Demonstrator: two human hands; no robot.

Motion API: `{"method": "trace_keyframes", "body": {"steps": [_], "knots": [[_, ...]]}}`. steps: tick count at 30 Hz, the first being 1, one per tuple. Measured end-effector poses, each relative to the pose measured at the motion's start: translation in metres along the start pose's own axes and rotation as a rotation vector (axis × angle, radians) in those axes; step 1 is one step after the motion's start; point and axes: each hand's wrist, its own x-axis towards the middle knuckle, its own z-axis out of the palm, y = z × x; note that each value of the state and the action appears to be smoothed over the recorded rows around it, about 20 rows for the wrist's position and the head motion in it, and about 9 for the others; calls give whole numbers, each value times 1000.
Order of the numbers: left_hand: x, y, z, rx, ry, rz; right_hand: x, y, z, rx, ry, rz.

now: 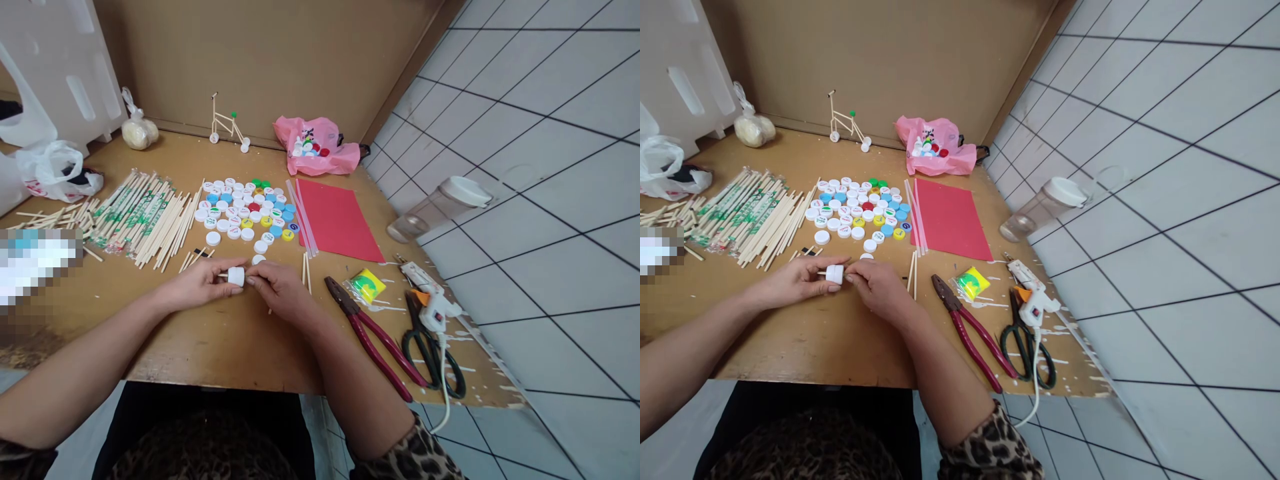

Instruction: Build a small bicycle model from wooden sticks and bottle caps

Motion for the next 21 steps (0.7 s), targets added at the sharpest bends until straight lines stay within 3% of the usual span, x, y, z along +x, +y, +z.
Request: {"method": "trace_keyframes", "body": {"steps": [5,13,21], "knots": [[1,-2,-8,-62,40,6,0,-3,-5,-16,62,99],[0,5,-22,-57,276,24,1,-5,-13,-26,132,194],[1,5,-13,23,292,24,1,-7,-9,42,144,218]]}}
